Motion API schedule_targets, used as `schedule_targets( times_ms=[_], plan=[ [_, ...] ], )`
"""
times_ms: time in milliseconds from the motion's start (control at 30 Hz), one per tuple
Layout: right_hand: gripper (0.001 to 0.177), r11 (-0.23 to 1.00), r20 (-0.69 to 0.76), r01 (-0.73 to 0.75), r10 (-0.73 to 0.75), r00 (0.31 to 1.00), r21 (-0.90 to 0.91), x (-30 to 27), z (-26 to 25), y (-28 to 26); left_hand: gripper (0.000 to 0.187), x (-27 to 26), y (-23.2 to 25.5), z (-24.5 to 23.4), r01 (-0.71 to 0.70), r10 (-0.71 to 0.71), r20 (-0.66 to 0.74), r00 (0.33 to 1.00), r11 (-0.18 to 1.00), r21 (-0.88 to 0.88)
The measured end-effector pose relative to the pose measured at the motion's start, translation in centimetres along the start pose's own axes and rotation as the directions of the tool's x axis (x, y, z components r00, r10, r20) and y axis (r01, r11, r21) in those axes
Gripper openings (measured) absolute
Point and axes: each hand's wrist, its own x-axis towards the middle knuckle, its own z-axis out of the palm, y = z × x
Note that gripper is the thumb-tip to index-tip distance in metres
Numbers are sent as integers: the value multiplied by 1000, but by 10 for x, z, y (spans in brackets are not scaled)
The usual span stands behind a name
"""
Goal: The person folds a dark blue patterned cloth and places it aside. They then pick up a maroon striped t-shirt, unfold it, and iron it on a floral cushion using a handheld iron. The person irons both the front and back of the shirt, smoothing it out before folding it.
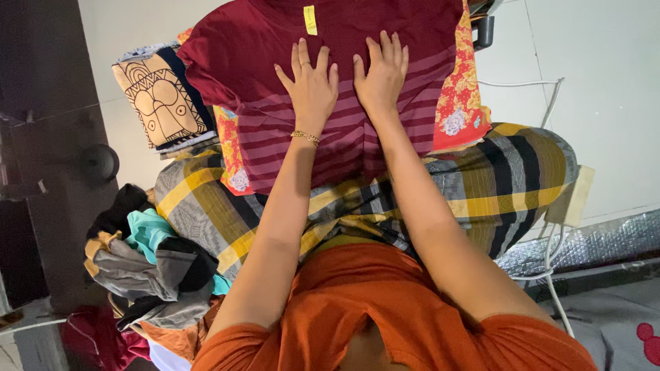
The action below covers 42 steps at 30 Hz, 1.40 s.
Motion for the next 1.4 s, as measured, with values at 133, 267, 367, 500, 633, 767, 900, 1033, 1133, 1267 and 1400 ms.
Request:
schedule_targets(
  times_ms=[133, 267, 367, 500, 633, 767, 900, 1033, 1133, 1267, 1400],
  plan=[
    [38, 999, -28, 28, -27, 999, 21, -1, 1, 6, 43, -1, 0, -4, -15, 15, -7, 1000, 1000, -27],
    [38, 1000, 55, -13, 14, 998, -23, -4, 5, 35, 33, -3, -5, 0, -244, 228, -176, 958, 967, -71],
    [36, 988, 90, -127, 135, 987, -91, 8, 10, 55, 25, -5, -4, 3, -472, 464, -88, 881, 855, -215],
    [18, 974, 117, -128, 152, 982, -190, 12, -37, 62, 43, -8, 5, -13, -550, 631, 62, 773, 716, -430],
    [32, 920, 161, -86, 158, 974, -382, 15, -77, 59, 47, -6, 7, -32, -500, 686, 192, 702, 666, -554],
    [41, 872, 144, -183, 275, 951, -453, 11, -87, 62, 61, -8, 6, -37, -416, 676, 387, 627, 710, -568],
    [48, 918, 208, -167, 254, 945, -360, 6, -95, 58, 80, -10, 9, -46, -377, 655, 519, 549, 748, -546],
    [54, 918, 405, -225, 350, 845, -326, 7, -116, 50, 82, -14, 16, -63, -356, 614, 640, 463, 790, -500],
    [61, 941, 515, -220, 326, 793, -256, 10, -121, 49, 83, -20, 22, -75, -355, 573, 682, 455, 819, -451],
    [62, 982, 499, -135, 182, 847, -130, 6, -116, 68, 103, -38, 47, -65, -436, 399, 745, 534, 885, -162],
    [46, 983, 432, -68, 138, 892, -173, 5, -115, 84, 49, -62, 50, -32, -549, 477, 540, 693, 835, -33]
  ],
)
